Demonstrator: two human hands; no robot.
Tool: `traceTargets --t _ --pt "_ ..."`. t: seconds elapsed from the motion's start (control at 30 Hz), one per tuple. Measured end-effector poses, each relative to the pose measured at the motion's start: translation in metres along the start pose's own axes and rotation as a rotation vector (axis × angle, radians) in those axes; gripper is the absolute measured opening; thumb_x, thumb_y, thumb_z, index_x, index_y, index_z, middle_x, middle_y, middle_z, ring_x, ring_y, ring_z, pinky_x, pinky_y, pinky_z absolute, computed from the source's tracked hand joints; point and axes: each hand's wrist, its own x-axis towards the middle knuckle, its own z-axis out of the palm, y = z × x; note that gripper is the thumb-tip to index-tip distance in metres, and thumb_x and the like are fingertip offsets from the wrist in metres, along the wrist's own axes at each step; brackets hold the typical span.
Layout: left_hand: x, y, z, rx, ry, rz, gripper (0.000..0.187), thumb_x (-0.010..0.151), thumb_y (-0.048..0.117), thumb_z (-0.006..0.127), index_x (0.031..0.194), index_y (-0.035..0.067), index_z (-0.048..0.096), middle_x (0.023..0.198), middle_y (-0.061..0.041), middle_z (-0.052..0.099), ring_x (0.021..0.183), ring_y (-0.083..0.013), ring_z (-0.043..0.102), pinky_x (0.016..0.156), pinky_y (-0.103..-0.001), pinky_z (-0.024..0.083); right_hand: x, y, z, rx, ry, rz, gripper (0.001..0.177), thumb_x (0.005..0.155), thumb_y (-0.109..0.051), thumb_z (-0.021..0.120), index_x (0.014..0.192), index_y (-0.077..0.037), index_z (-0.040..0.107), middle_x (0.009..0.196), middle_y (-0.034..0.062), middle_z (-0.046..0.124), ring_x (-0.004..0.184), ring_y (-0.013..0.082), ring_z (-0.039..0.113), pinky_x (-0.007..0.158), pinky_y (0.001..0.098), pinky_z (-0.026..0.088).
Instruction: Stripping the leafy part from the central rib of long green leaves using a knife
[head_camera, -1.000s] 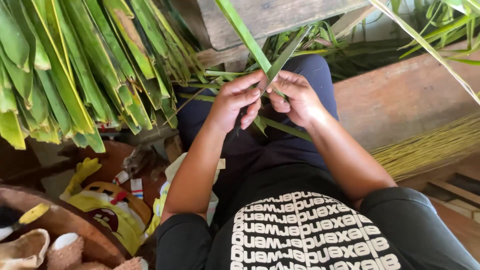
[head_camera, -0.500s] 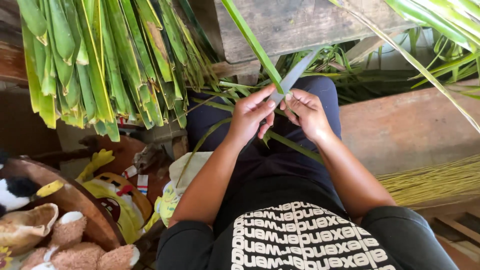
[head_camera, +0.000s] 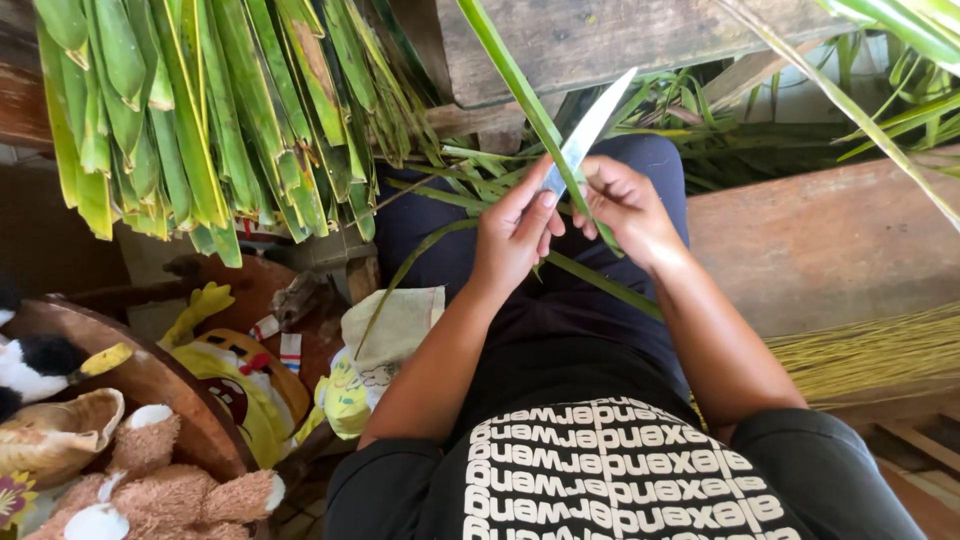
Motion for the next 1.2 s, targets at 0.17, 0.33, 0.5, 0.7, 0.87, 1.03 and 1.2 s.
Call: traceTargets --t 0.17,0.33,0.5,0.7,0.87,1.03,1.2 --pt "-0.002 0.016 0.0 -0.181 -0.091 -0.064 0.051 0.103 0.007 0.05 0.151 0.016 0.035 0.069 -0.02 0.065 0.039 -0.0154 0.053 0.026 -0.019 0.043 0.009 0.001 0.006 -0.038 0.059 -0.04 0.01 0.098 0.004 0.055 0.103 0.01 0.062 0.074 0.0176 0.063 0.055 0.0159 0.062 0.048 0.0235 0.052" --pt "-0.004 0.008 -0.003 -0.288 -0.099 -0.037 0.053 0.101 0.001 0.051 0.15 0.015 0.037 0.068 -0.021 0.064 0.037 -0.0183 0.054 0.024 -0.022 0.043 0.005 0.01 0.005 -0.086 0.083 -0.07 0.009 0.097 0.007 0.058 0.1 0.011 0.064 0.074 0.0159 0.06 0.059 0.0165 0.063 0.047 0.0246 0.053" --pt "-0.002 0.002 -0.004 -0.307 -0.078 0.002 0.047 0.101 0.002 0.052 0.146 0.011 0.044 0.067 -0.021 0.064 0.036 -0.0187 0.053 0.024 -0.024 0.043 -0.002 0.007 0.006 -0.096 0.089 -0.099 0.012 0.095 0.011 0.058 0.105 0.016 0.064 0.081 0.0185 0.059 0.065 0.0232 0.067 0.049 0.0285 0.057" --pt "0.007 0.009 -0.005 -0.232 -0.026 0.073 0.046 0.103 0.003 0.051 0.146 0.017 0.045 0.068 -0.017 0.064 0.039 -0.015 0.055 0.027 -0.022 0.044 -0.015 0.012 0.003 -0.076 0.084 -0.056 0.013 0.094 0.009 0.058 0.105 0.014 0.064 0.082 0.0187 0.06 0.063 0.0212 0.067 0.047 0.0249 0.054" --pt "0.002 0.001 0.002 -0.152 0.014 0.094 0.045 0.103 0.004 0.051 0.146 0.017 0.045 0.067 -0.015 0.064 0.039 -0.0128 0.054 0.027 -0.02 0.043 -0.01 0.017 -0.004 -0.06 0.073 -0.036 0.015 0.095 0.007 0.056 0.107 0.013 0.063 0.083 0.0171 0.062 0.062 0.0191 0.066 0.045 0.0226 0.051" --pt "-0.005 -0.005 0.009 -0.214 0.025 0.078 0.045 0.102 0.002 0.051 0.145 0.015 0.046 0.064 -0.016 0.062 0.037 -0.0143 0.053 0.026 -0.02 0.042 0.01 0.002 0.004 -0.131 0.059 -0.084 0.013 0.098 0.008 0.054 0.108 0.014 0.06 0.081 0.0187 0.061 0.062 0.0172 0.062 0.045 0.0199 0.049" --pt "-0.004 -0.004 0.012 -0.203 0.031 0.03 0.044 0.102 0.003 0.05 0.145 0.015 0.046 0.064 -0.016 0.061 0.038 -0.0146 0.053 0.026 -0.02 0.043 0.016 0.008 0.005 -0.177 0.096 -0.143 0.01 0.096 0.01 0.059 0.104 0.012 0.065 0.081 0.0172 0.064 0.063 0.0128 0.056 0.05 0.0224 0.046"
